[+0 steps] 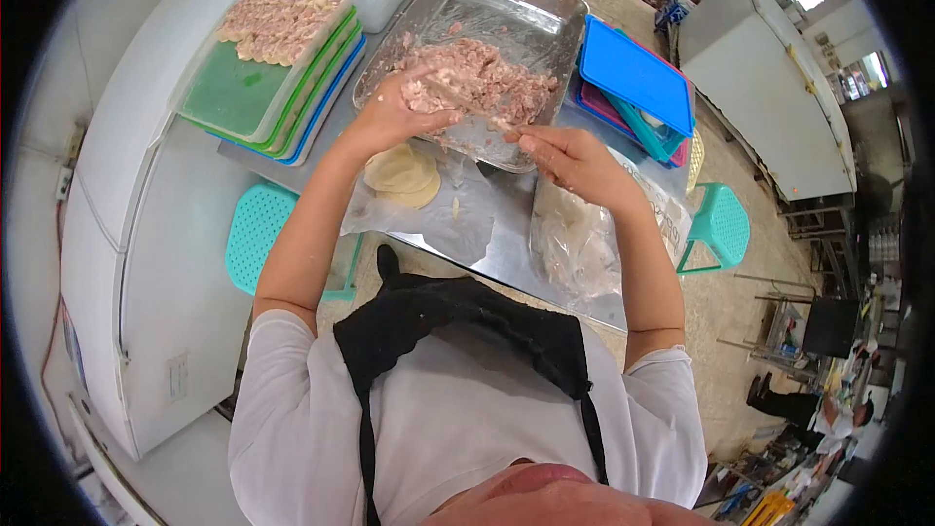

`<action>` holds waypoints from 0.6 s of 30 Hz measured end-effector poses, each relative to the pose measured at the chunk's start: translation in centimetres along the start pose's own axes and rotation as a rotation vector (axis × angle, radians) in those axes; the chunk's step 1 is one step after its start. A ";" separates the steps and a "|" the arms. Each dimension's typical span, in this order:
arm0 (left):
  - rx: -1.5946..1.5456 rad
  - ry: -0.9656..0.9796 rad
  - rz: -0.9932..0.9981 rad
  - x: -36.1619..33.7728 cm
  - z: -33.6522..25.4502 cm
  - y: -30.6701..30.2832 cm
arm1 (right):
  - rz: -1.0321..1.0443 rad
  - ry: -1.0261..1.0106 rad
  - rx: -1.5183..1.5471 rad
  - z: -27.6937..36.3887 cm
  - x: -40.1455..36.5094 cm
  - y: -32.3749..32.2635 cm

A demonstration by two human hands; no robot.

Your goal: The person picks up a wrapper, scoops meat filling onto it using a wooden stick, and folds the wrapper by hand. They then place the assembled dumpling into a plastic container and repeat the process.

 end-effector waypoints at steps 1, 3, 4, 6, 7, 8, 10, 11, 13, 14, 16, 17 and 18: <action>0.084 -0.147 0.033 -0.5 2.6 0.2 | 0.011 -0.005 0.003 -0.3 0.3 0.5; 0.171 -0.301 0.062 -1.8 5.9 0.4 | -0.022 -0.139 -0.091 -0.6 1.0 1.5; 0.117 -0.203 0.030 -1.9 5.5 0.3 | -0.015 -0.144 -0.088 -1.4 1.6 1.8; 0.066 -0.109 -0.002 -1.9 4.7 -0.3 | 0.033 -0.111 -0.065 -3.8 3.3 2.6; 0.152 -0.106 0.077 -1.4 3.9 0.0 | 0.037 -0.114 -0.064 -5.3 4.4 2.6; 0.238 -0.103 0.154 -1.0 3.4 0.4 | -0.034 -0.250 -0.143 -5.8 5.3 1.7; 0.166 -0.250 0.128 -0.7 4.6 -0.2 | -0.102 -0.390 -0.225 -3.9 5.5 0.8; 0.089 -0.392 0.105 -0.8 6.0 -0.8 | -0.217 -0.392 -0.423 -3.3 5.4 -0.3; 0.053 -0.490 0.052 -0.9 11.0 -1.1 | -0.528 -0.424 -0.688 -0.6 4.4 -0.9; 0.016 -0.589 0.010 -1.4 13.3 -1.5 | -0.526 -0.434 -0.691 0.2 4.4 0.5; 0.043 -0.612 0.059 -0.9 13.2 -1.6 | -0.566 -0.490 -0.794 1.5 4.7 3.1; 0.088 -0.559 0.060 -0.4 12.6 -1.4 | -0.510 -0.348 -0.775 -1.3 7.0 3.9; 0.132 -0.503 0.066 -0.1 12.1 -1.4 | -0.514 -0.336 -0.774 -3.0 8.1 4.2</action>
Point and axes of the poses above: each hand's wrist, its own x-axis towards the middle knuckle, its own y-axis out of the palm, z = x × y, the point moved 9 cm from there along x, towards the middle knuckle, and after that the axes turned 1 degree about x, right-handed, at the moved point
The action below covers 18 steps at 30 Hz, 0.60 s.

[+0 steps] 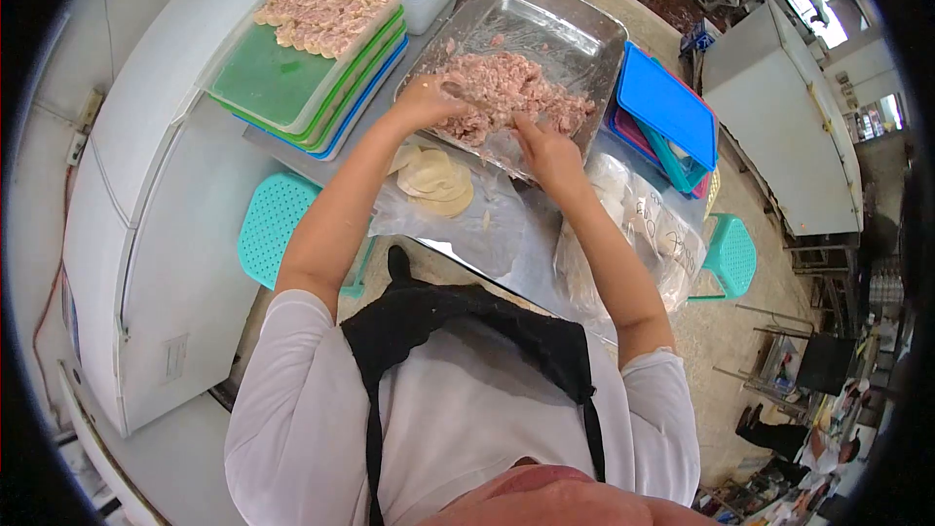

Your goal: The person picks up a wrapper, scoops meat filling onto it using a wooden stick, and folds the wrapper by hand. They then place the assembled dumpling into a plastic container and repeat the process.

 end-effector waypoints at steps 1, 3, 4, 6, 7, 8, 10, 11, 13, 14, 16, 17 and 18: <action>-0.003 0.007 0.002 0.0 -0.1 -0.3 | 0.137 0.085 -0.118 -2.3 0.2 2.2; -0.107 -0.055 0.098 -0.8 0.8 -0.6 | 0.269 0.180 -0.232 -4.9 0.1 2.9; -0.154 -0.087 0.164 -1.4 0.9 -0.5 | 0.286 0.180 -0.133 -4.9 -0.4 1.9; -0.032 0.071 0.125 -2.0 -1.4 -2.4 | 0.299 0.182 -0.046 -4.1 -0.6 -0.5; -0.035 0.268 0.037 -2.6 -3.9 -3.8 | 0.215 0.241 0.122 -3.4 -0.5 -3.0; -0.040 0.463 -0.058 -3.5 -6.1 -5.3 | 0.127 0.292 0.290 -2.9 -0.4 -5.0; -0.039 0.418 0.062 -3.4 -7.3 -4.9 | 0.175 0.307 0.474 -0.4 -0.2 -6.0; -0.034 0.369 0.179 -3.3 -7.2 -3.9 | 0.223 0.317 0.663 0.9 -0.1 -5.6; -0.023 0.451 0.204 -1.8 -6.2 -3.2 | 0.249 0.294 0.665 2.0 0.2 -3.8; -0.008 0.528 0.223 -1.4 -5.9 -2.7 | 0.279 0.264 0.673 2.2 0.0 -2.6; 0.046 0.435 0.233 -1.6 -6.4 -2.7 | 0.147 0.098 0.599 2.7 1.2 -4.9; 0.106 0.337 0.246 -1.6 -6.1 -2.6 | 0.175 0.146 0.352 1.9 1.1 -5.9; 0.108 0.335 0.242 -1.6 -6.2 -2.6 | 0.201 0.189 0.104 1.8 1.2 -6.9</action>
Point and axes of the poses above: each hand's wrist, its own x-axis towards the middle knuckle, its own y-axis out of the palm, z = x × y, the point moved 9 cm from there along x, towards the middle knuckle, and after that the axes turned 1 degree about x, right-handed, at the moved point
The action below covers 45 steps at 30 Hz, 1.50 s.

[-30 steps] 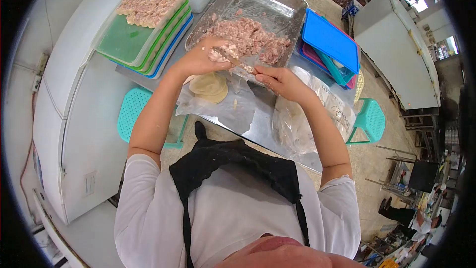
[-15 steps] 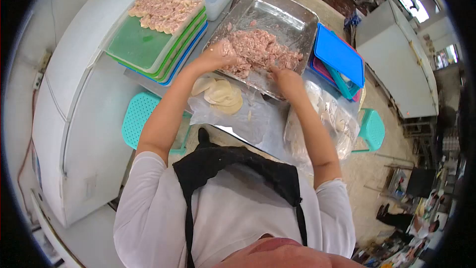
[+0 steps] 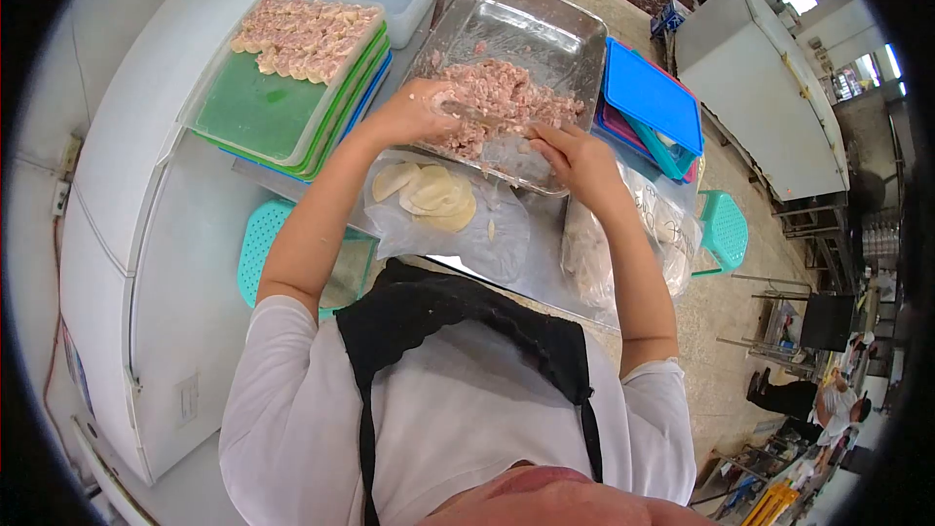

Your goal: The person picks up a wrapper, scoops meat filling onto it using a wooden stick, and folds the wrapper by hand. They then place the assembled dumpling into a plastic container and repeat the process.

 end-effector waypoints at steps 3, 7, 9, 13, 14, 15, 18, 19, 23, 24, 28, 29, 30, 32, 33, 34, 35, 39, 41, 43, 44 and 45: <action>-0.016 -0.119 -0.091 0.0 0.9 -0.4 | -0.202 -0.098 -0.067 2.9 -1.8 -0.8; -0.114 0.024 -0.122 -0.4 -0.3 0.4 | -0.146 -0.072 -0.052 0.3 -1.7 -2.1; -0.156 0.057 -0.182 -1.5 -1.8 0.4 | -0.175 -0.134 0.224 0.0 -2.6 -4.4; -0.014 0.056 -0.216 -2.7 -4.6 -0.1 | -0.059 -0.184 0.311 0.6 -3.4 -3.4; -0.020 0.006 -0.133 -2.7 -4.2 0.8 | -0.049 -0.256 0.298 0.2 -3.1 -1.8; -0.019 0.004 -0.136 -3.0 -4.1 1.1 | -0.043 -0.332 0.284 0.3 -3.0 -1.1; -0.109 -0.037 -0.225 -3.8 -2.7 0.6 | -0.108 -0.199 0.038 2.2 -3.0 -5.4; -0.107 0.000 -0.215 -3.8 -2.7 0.6 | -0.148 -0.206 0.088 2.6 -3.1 -5.5; -0.036 0.015 -0.139 -3.7 -2.3 -0.7 | -0.016 -0.216 0.139 3.2 -2.2 -1.2; -0.033 0.010 -0.152 -4.1 -2.2 -1.6 | -0.014 -0.231 0.138 3.5 -1.7 -1.4; 0.005 -0.093 -0.169 -7.6 -0.5 -7.2 | -0.056 -0.119 0.349 2.5 -0.6 -0.9; -0.003 -0.147 -0.194 -8.3 2.0 -9.3 | -0.086 -0.053 0.406 2.2 -0.6 -0.7; -0.012 -0.200 -0.220 -9.1 4.6 -11.4 | -0.116 0.014 0.460 1.8 -0.6 -0.4; 0.243 -0.184 -0.358 -11.7 9.1 -15.9 | -0.131 0.044 0.502 2.1 -0.8 0.9; 0.503 -0.154 -0.481 -13.2 10.7 -18.3 | -0.103 0.156 0.523 1.5 -1.1 1.9; 0.505 -0.155 -0.480 -14.0 13.4 -20.0 | -0.079 0.271 0.544 0.6 -1.4 3.1; 0.544 -0.194 -0.499 -14.8 16.2 -21.7 | -0.164 0.249 0.555 -0.7 -1.8 4.3; 0.486 -0.361 -0.515 -15.1 20.6 -24.8 | -0.190 0.437 0.737 0.9 -3.5 6.6; 0.412 -0.391 -0.566 -14.5 22.4 -25.5 | -0.190 0.469 0.737 1.5 -4.0 6.9; 0.432 -0.378 -0.603 -13.2 24.5 -25.4 | -0.188 0.500 0.736 2.3 -4.5 7.0; 0.429 -0.371 -0.598 -12.8 25.0 -25.4 | -0.209 0.521 0.746 2.8 -4.8 6.8; 0.447 -0.350 -0.527 -12.2 24.8 -24.8 | -0.231 0.542 0.757 3.0 -5.1 6.8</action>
Point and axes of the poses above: each hand's wrist, its own x-axis towards the middle knuckle, its own y-axis out of the palm, z = x × y, the point moved 9 cm from there along x, towards the middle knuckle, and after that the axes turned 1 degree about x, right-handed, at the moved point
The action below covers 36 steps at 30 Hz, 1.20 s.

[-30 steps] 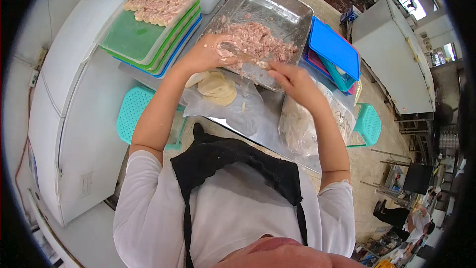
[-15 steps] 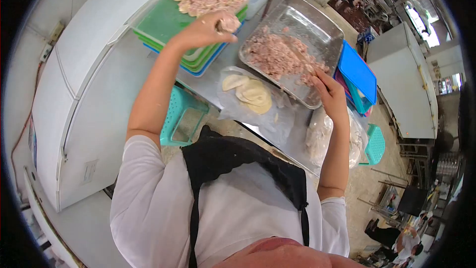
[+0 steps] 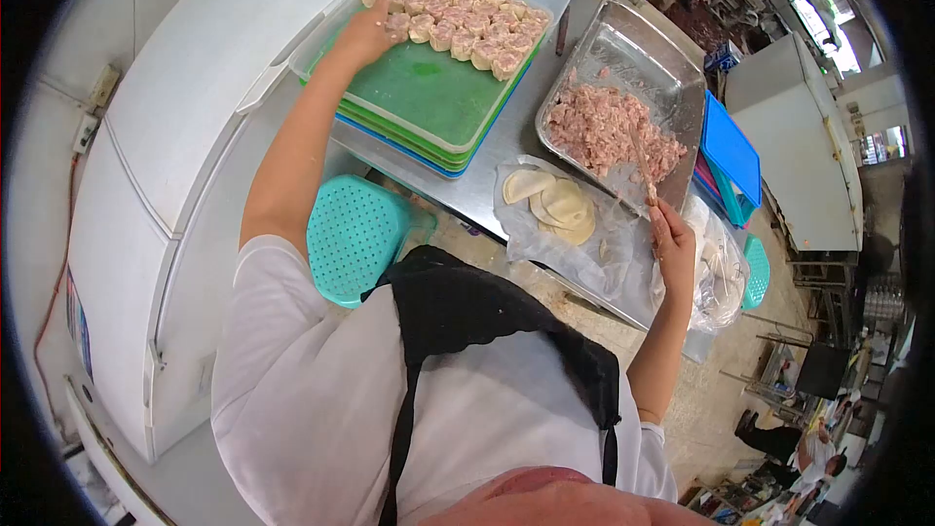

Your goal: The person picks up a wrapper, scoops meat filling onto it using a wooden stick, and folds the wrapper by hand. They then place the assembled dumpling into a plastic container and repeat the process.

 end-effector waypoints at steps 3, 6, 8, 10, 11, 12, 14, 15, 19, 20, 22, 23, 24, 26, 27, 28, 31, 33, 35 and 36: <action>0.025 0.039 0.068 0.4 -1.2 0.3 | -0.034 -0.013 -0.048 -0.5 -0.8 -0.2; 0.071 0.091 0.046 2.0 -0.9 1.6 | 0.053 0.056 -0.081 -1.4 -1.1 -0.1; 0.102 0.167 0.022 2.4 -0.7 2.2 | 0.053 0.005 -0.256 -1.2 -0.4 -0.7; 0.158 0.268 0.012 2.4 -1.1 2.3 | 0.059 -0.164 -0.633 -0.6 1.0 -2.0; 0.158 0.302 0.051 2.0 -1.6 2.1 | 0.057 -0.274 -0.835 -0.2 2.0 -2.8; 0.160 0.333 0.087 1.0 -2.9 1.5 | 0.079 -0.242 -0.985 0.1 2.9 -3.6; 0.188 0.340 0.009 -2.5 -8.8 -1.3 | 0.145 -0.250 -1.185 0.4 5.3 -4.8; 0.224 0.324 -0.077 -4.5 -12.0 -2.8 | 0.186 -0.292 -1.235 0.1 6.6 -5.1; -0.320 0.473 0.154 -11.6 -25.2 0.0 | 0.110 -0.417 -1.363 -2.4 10.2 -2.4; -0.377 0.459 0.231 -13.0 -26.8 2.5 | 0.148 -0.600 -1.294 -2.9 9.2 -0.2; -0.415 0.458 0.360 -15.4 -28.0 9.2 | 0.190 -0.789 -1.210 -2.0 6.4 1.9; -0.397 0.470 0.409 -16.5 -28.3 12.5 | 0.260 -0.733 -1.298 -0.7 5.3 2.1; -0.392 0.458 0.404 -17.5 -28.8 14.6 | 0.330 -0.676 -1.385 0.2 4.8 1.7; -0.351 0.437 0.341 -19.3 -29.5 17.4 | 0.329 -0.639 -1.371 2.2 6.1 -0.6; -0.344 0.425 0.336 -19.8 -29.2 18.5 | 0.321 -0.590 -1.362 2.3 7.3 -1.6; -0.348 0.347 0.307 -19.9 -28.1 19.1 | 0.283 -0.706 -1.302 2.5 8.4 -2.1; -0.332 0.179 0.274 -20.4 -26.3 18.8 | 0.285 -0.830 -1.229 -1.7 11.5 0.1; -0.350 0.119 0.217 -21.0 -25.1 18.3 | 0.262 -0.908 -1.186 -3.6 9.7 2.1; -0.393 0.067 0.185 -21.3 -24.7 18.0 | 0.310 -0.944 -1.178 -2.7 8.1 1.8; -0.458 0.029 0.152 -21.2 -24.3 17.6 | 0.371 -0.981 -1.158 -2.0 7.3 1.5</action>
Point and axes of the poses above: each hand's wrist, its own x-axis towards the middle knuckle, its own y-axis out of the palm, z = x × y, the point moved 9 cm from there along x, towards the middle knuckle, and after that the axes turned 1 degree about x, right-handed, at the moved point
